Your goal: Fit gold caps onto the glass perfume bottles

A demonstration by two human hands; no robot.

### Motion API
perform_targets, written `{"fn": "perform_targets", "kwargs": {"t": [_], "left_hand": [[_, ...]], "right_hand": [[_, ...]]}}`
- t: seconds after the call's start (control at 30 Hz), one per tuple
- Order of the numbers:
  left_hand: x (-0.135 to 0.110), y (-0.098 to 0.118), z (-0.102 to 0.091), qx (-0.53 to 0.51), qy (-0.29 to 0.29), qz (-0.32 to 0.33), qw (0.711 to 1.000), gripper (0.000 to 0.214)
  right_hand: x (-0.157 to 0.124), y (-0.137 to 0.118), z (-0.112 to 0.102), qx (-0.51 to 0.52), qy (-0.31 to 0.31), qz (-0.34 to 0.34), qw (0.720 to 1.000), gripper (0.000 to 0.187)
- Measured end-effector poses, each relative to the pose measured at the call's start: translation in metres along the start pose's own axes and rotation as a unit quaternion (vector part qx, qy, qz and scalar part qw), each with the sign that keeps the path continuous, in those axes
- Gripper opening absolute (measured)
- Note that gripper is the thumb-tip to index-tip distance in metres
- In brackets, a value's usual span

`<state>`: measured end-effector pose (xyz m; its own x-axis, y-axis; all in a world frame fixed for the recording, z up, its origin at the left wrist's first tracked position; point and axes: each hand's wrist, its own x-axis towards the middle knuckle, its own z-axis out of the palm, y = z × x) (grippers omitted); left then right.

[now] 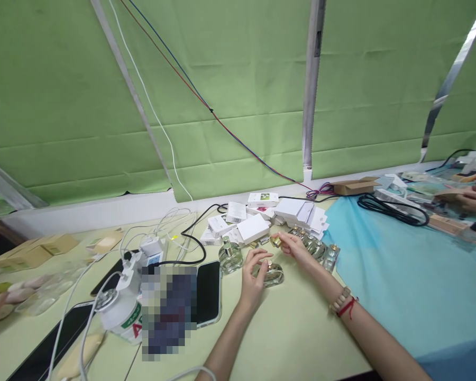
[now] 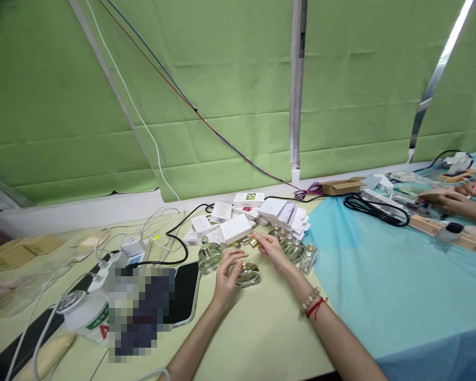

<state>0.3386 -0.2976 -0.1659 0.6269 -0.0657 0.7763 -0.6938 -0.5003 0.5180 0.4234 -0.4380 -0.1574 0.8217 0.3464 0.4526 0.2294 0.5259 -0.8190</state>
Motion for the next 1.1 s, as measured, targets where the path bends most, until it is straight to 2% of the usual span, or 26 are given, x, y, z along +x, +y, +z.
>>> {"fn": "perform_targets", "kwargs": {"t": [0.1,0.3,0.6,0.87,1.1], "left_hand": [[0.001,-0.002,-0.001,-0.035,-0.019,-0.03,0.999,0.03],[0.001,-0.009,0.0,-0.089,-0.013,-0.088,0.992,0.031],[0.003,-0.006,-0.001,-0.084,-0.02,-0.091,0.992,0.034],[0.002,-0.014,0.002,-0.087,-0.009,-0.076,0.993,0.034],[0.003,-0.008,-0.001,-0.077,-0.02,-0.088,0.993,0.033]], "right_hand": [[0.001,0.001,-0.001,0.0,-0.001,-0.002,1.0,0.062],[0.001,0.003,-0.002,0.006,-0.007,0.0,1.0,0.062],[0.0,0.003,0.0,-0.009,-0.009,-0.005,1.0,0.062],[0.0,0.003,0.0,-0.003,-0.012,-0.008,1.0,0.061],[-0.002,0.001,0.002,-0.001,-0.008,-0.004,1.0,0.063]]}}
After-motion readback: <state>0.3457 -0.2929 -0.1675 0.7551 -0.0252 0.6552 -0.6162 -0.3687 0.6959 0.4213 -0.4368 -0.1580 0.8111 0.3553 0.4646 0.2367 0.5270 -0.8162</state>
